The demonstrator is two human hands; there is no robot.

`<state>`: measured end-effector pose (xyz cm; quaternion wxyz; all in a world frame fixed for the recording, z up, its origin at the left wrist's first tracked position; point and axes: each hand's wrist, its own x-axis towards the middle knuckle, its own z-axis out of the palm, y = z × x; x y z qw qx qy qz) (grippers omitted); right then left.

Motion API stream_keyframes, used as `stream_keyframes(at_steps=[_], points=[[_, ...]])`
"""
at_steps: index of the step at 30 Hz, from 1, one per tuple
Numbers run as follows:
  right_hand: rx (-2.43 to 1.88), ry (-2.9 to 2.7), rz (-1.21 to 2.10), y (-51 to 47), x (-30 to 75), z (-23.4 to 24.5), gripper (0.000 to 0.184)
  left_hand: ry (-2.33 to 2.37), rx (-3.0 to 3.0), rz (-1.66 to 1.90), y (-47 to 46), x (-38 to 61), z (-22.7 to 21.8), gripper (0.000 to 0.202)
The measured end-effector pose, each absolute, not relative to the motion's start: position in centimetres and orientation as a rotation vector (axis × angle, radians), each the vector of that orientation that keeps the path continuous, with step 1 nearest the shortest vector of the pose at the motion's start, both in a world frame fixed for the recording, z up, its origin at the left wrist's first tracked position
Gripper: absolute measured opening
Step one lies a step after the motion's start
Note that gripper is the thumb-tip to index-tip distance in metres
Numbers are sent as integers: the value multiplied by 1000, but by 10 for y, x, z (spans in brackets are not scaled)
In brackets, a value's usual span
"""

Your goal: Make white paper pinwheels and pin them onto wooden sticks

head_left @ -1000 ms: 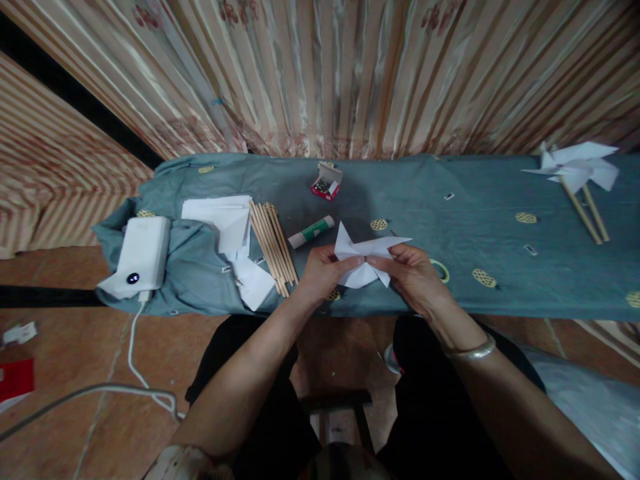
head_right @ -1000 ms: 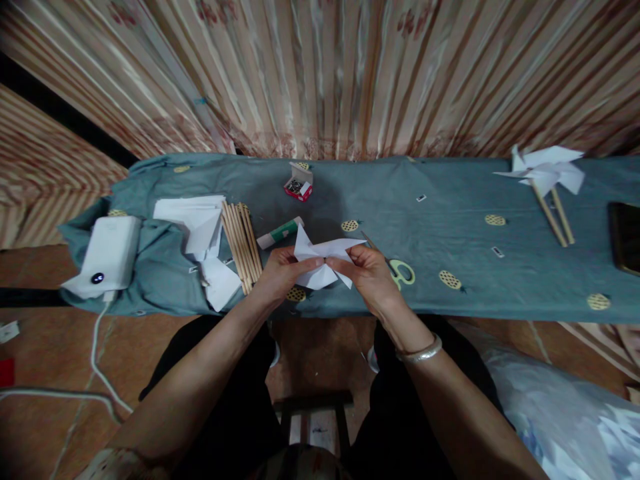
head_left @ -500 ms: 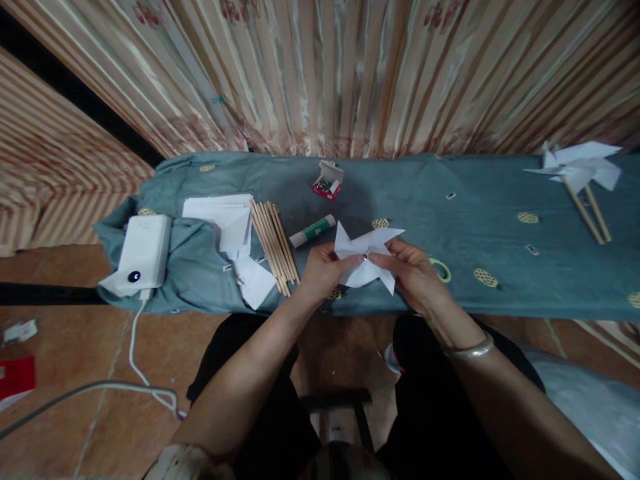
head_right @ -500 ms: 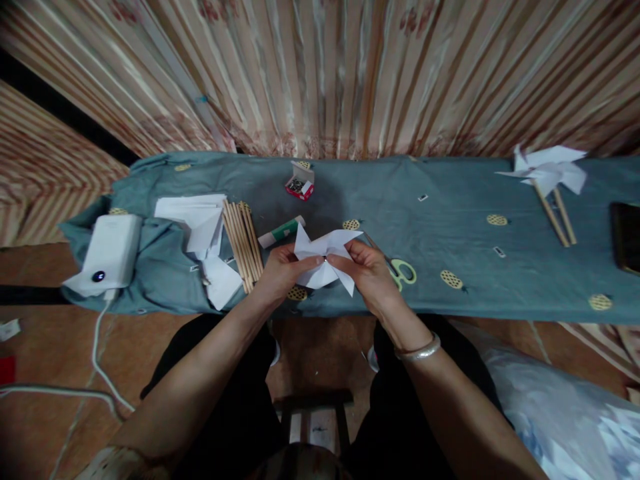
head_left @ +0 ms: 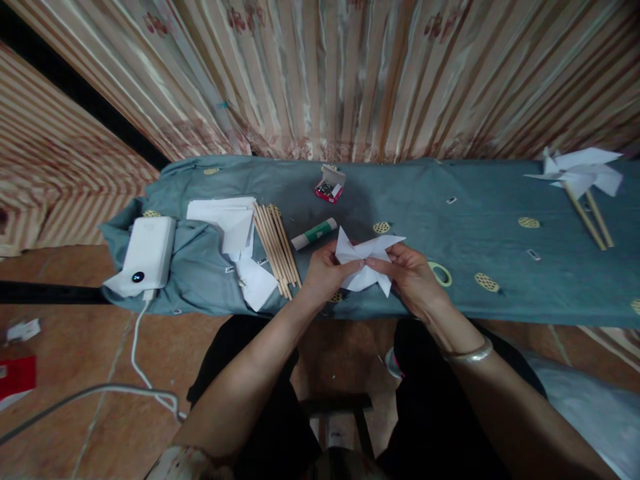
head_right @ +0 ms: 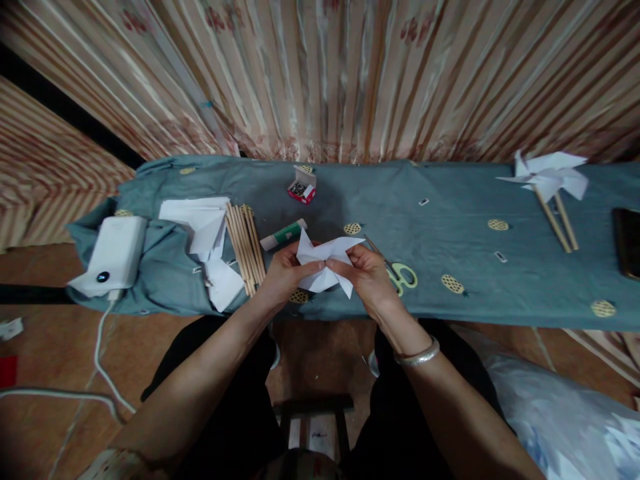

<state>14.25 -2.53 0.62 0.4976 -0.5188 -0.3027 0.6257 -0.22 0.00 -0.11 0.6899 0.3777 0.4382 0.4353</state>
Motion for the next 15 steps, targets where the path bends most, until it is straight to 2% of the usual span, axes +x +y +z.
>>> stream_keyframes(at_steps=[15], points=[[-1249,-753,1538,-27,141,0,38,1009,861,985,-7,-5,-5,38]])
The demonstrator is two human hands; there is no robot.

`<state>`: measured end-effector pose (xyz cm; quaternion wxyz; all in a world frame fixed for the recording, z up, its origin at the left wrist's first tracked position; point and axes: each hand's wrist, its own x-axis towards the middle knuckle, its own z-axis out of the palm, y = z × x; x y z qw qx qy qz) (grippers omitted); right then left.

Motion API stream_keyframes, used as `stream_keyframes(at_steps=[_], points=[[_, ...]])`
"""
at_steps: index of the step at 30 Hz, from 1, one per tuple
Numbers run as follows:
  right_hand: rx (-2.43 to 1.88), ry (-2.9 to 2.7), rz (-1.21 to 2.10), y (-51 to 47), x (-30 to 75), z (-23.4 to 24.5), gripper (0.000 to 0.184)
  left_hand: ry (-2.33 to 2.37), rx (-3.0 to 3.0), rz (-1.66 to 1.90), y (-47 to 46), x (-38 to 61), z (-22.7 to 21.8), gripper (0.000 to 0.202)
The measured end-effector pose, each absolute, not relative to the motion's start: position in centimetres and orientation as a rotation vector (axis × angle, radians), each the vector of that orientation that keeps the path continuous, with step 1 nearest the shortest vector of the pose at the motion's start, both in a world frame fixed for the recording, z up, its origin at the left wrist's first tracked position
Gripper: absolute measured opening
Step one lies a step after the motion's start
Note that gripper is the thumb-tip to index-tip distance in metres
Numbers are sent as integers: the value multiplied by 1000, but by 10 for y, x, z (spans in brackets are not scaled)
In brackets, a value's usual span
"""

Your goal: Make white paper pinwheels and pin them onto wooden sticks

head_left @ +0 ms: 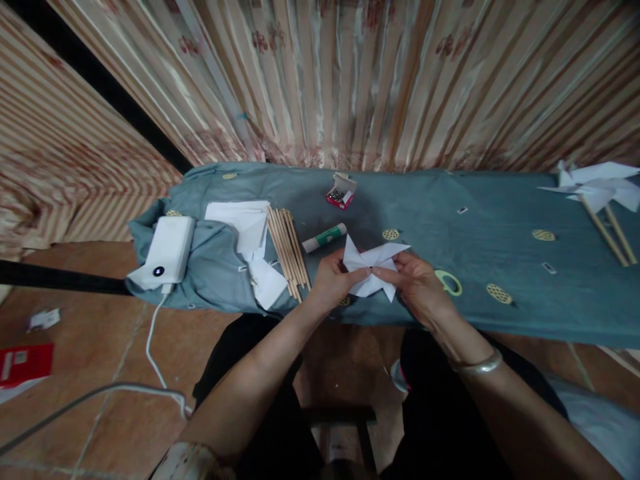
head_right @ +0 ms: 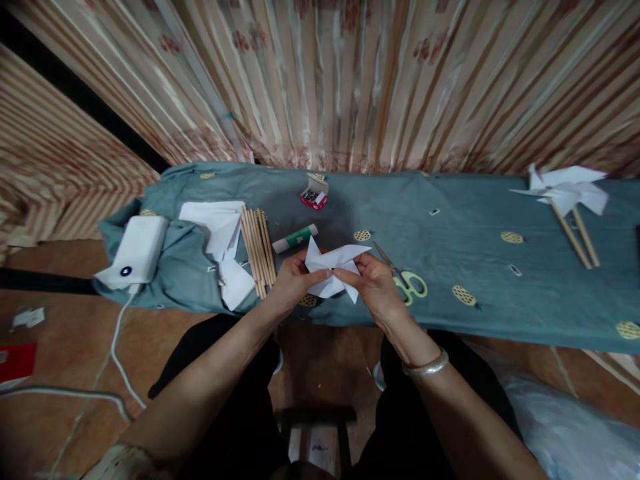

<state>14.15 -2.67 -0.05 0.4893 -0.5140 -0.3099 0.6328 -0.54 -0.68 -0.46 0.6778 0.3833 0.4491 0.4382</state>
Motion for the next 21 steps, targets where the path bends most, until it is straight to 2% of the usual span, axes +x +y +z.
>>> stream_keyframes(at_steps=[16,21], points=[[-1268,-701,1533,-29,147,1,34,948,769,1014,-10,-21,0,45],[-1281,-659,1525,-30,150,5,35,971,876,1051,-9,-31,0,41]])
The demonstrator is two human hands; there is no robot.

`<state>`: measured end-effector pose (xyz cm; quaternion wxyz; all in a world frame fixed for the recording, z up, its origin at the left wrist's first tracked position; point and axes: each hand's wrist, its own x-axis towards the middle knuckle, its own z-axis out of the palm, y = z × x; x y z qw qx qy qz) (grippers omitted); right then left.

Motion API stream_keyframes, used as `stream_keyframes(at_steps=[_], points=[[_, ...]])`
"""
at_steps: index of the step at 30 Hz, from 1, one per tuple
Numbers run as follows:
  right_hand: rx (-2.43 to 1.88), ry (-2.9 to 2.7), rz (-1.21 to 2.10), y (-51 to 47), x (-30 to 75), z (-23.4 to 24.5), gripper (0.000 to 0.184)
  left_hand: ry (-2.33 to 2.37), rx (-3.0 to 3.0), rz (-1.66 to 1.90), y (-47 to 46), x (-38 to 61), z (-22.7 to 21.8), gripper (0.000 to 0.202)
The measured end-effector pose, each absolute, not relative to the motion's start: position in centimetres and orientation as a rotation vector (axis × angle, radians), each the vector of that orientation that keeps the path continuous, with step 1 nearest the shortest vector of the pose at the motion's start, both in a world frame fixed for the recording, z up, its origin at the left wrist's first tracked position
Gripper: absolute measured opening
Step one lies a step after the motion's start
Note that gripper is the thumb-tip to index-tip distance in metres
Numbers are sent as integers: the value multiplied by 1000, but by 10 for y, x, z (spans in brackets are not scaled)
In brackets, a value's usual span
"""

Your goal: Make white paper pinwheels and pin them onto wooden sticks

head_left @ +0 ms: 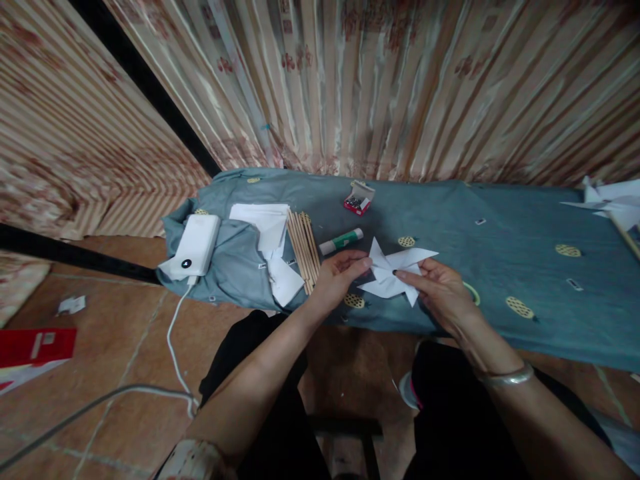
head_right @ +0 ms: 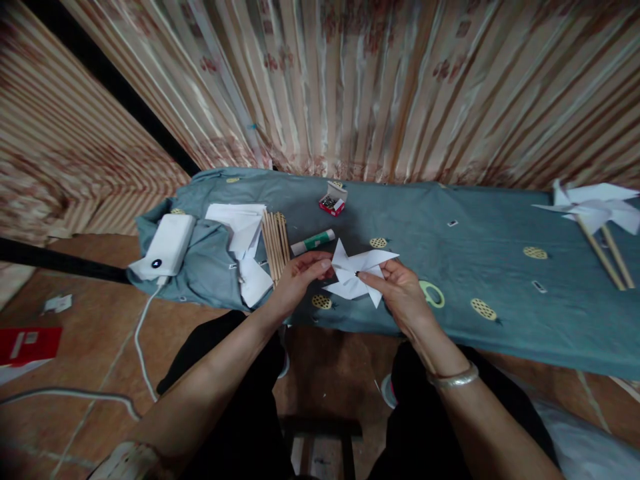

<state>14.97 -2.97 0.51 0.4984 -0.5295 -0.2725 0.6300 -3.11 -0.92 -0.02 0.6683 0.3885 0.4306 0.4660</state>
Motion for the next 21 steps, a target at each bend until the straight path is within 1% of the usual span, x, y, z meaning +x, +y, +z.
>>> stream_keyframes(at_steps=[4,6,8,10,15,21], points=[[-1308,-664,1514,-30,150,7,36,1023,966,1086,-3,-43,-5,34],[-1325,-672,1502,-31,150,8,38,1100,1061,1127,3,-52,-8,25],[-1336,-674,1498,-31,151,9,39,1202,1232,1153,10,-64,-10,15],[-1339,-670,1496,-32,151,10,38,1338,1459,1152,16,-77,-12,12],[-1341,-688,1509,-32,153,12,36,1590,1925,1035,26,-98,-13,18],[-1321,-687,1507,-33,155,12,36,1765,2166,728,31,-103,-13,30]])
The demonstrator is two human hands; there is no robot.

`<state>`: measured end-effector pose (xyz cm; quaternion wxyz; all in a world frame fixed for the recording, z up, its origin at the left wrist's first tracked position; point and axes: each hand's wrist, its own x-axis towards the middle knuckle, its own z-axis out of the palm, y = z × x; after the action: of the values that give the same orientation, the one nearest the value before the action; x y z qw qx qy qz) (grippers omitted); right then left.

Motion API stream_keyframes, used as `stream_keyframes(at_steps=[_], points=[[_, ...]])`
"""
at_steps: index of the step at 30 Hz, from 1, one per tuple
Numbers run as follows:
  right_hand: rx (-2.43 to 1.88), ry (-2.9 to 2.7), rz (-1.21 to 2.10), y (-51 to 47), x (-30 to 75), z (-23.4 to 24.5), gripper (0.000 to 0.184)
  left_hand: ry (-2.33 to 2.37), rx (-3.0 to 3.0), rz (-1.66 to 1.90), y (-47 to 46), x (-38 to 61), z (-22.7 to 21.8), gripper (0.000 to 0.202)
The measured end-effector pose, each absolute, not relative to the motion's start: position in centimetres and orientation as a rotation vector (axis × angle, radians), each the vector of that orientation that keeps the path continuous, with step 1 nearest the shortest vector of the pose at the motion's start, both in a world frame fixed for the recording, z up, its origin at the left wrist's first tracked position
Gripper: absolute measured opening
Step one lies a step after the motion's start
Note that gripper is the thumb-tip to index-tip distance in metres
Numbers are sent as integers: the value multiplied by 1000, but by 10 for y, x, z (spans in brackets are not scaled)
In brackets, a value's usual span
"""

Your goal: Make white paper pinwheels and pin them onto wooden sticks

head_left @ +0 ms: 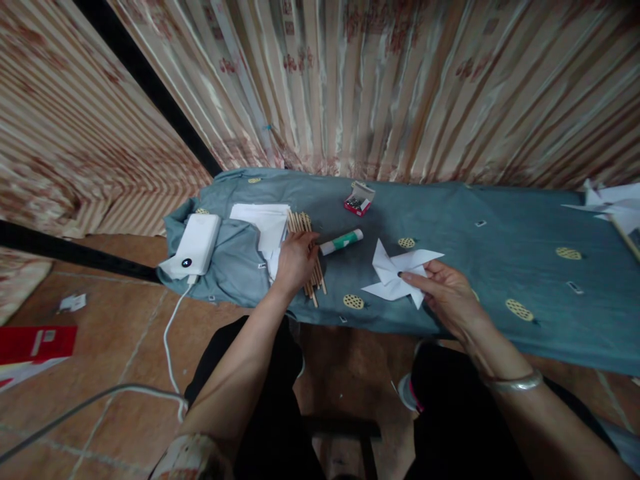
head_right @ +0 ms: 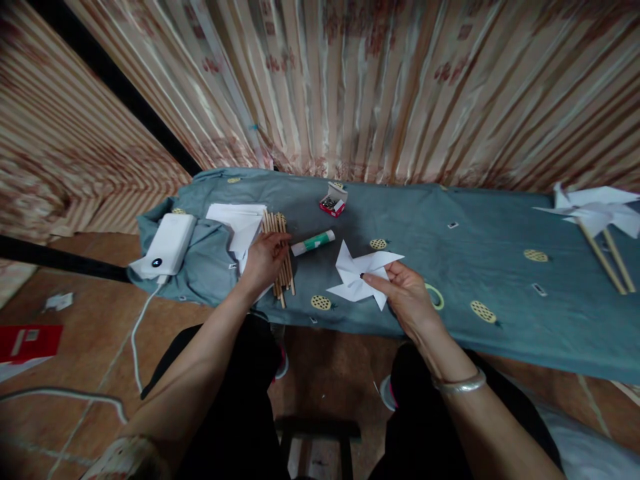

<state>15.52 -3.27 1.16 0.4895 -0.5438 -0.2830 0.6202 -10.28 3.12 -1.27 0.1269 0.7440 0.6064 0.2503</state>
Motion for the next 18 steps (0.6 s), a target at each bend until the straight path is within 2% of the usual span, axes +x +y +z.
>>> stream_keyframes(at_steps=[8,18], points=[[-1328,-706,1516,-33,158,14,38,1901,2274,533,33,-102,-9,31],[-1331,-698,1506,-34,159,13,37,1980,2287,453,40,-93,-10,30]])
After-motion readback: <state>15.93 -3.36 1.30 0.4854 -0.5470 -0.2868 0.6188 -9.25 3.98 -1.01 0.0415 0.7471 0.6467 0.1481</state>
